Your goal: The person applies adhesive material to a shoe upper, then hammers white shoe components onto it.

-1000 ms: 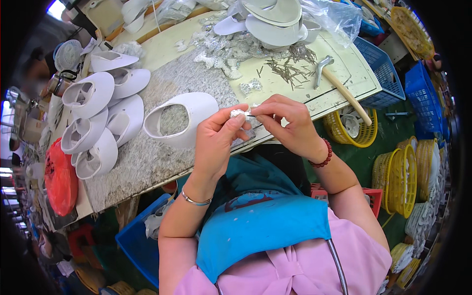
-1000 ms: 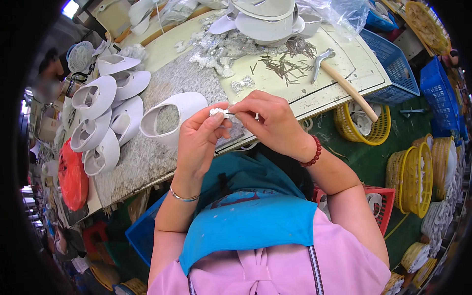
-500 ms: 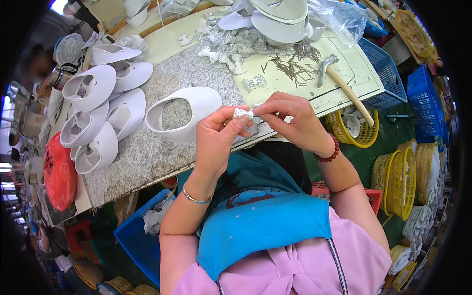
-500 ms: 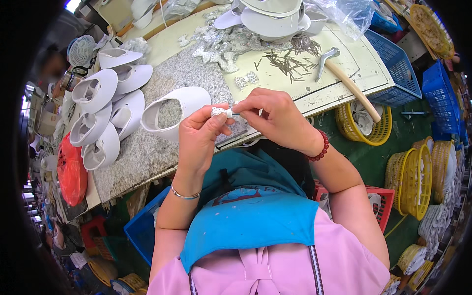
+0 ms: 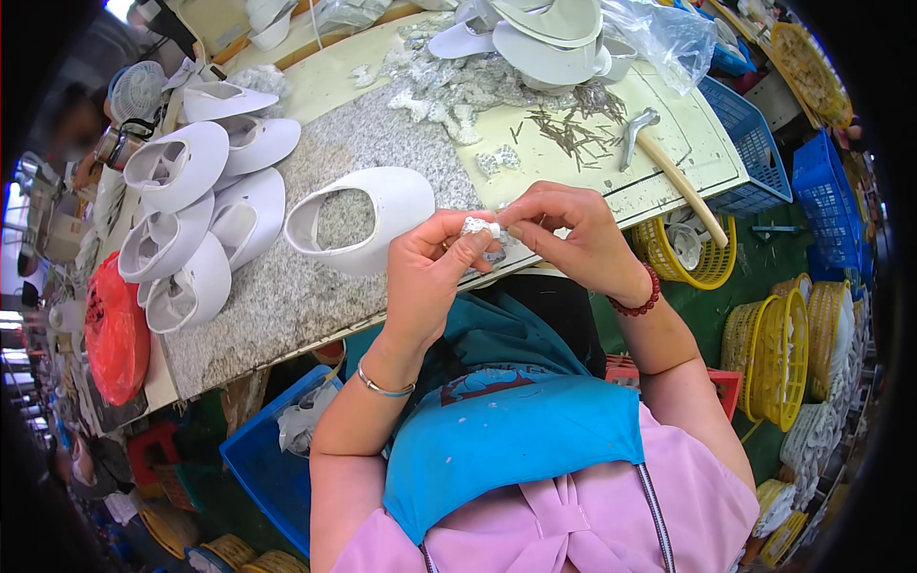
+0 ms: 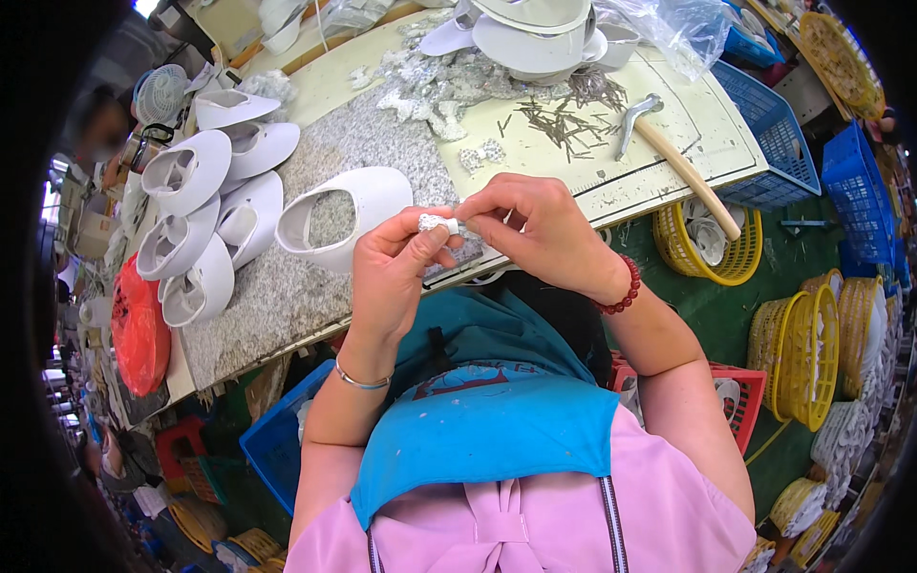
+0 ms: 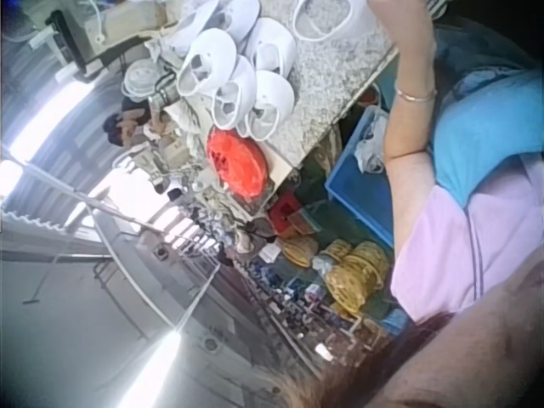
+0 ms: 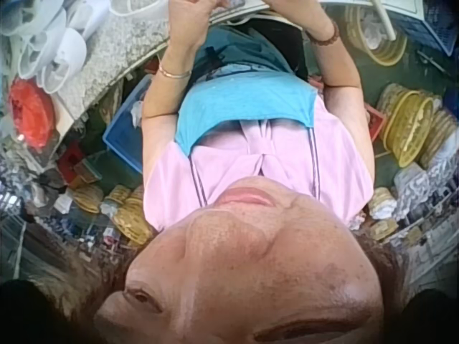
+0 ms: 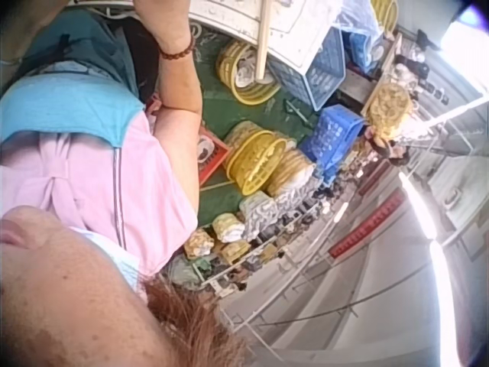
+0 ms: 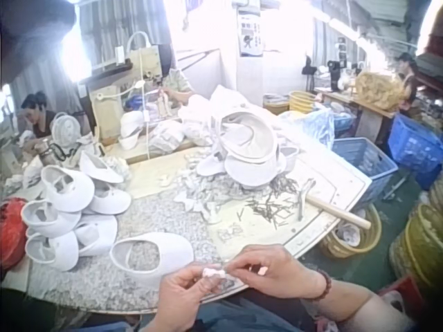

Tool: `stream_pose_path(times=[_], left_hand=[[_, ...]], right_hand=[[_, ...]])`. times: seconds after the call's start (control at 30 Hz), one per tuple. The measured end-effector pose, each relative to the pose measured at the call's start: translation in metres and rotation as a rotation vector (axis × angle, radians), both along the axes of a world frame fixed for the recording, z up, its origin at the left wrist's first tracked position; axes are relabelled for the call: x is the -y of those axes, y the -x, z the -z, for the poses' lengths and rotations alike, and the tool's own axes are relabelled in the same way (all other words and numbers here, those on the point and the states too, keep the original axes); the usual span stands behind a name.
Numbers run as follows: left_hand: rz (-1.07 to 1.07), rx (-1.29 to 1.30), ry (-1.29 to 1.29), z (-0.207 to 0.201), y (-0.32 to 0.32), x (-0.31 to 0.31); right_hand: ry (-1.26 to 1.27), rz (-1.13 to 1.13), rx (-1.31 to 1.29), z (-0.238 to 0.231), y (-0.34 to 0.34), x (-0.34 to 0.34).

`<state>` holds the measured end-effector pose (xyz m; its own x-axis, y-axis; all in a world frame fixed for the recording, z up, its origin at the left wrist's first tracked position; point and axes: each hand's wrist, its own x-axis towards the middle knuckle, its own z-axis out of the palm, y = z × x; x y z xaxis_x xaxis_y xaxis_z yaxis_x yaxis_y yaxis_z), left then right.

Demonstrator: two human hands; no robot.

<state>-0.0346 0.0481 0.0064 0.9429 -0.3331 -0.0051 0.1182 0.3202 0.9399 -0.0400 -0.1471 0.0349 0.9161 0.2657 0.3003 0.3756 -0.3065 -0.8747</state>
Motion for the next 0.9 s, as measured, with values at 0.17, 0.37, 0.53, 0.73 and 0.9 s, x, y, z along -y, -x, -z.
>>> stream_pose_path(times=[0.17,0.37,0.53,0.73,0.9], left_hand=[[0.078,-0.088,0.046,-0.003,-0.002,-0.003],[0.251,-0.334,0.296,0.000,-0.005,-0.007],[0.129,-0.255,0.119,0.006,0.003,0.001],[0.103,-0.192,0.096,0.008,0.005,0.003],[-0.002,-0.044,-0.015,0.010,0.009,0.011]], right_hand=[[-0.079,-0.051,-0.204,-0.002,0.002,0.006],[-0.338,-0.144,-0.395,0.001,0.000,0.006],[-0.187,0.016,-0.303,0.009,0.003,0.002],[-0.097,0.092,-0.105,0.008,0.005,-0.005],[-0.042,0.109,-0.024,0.008,0.003,-0.008]])
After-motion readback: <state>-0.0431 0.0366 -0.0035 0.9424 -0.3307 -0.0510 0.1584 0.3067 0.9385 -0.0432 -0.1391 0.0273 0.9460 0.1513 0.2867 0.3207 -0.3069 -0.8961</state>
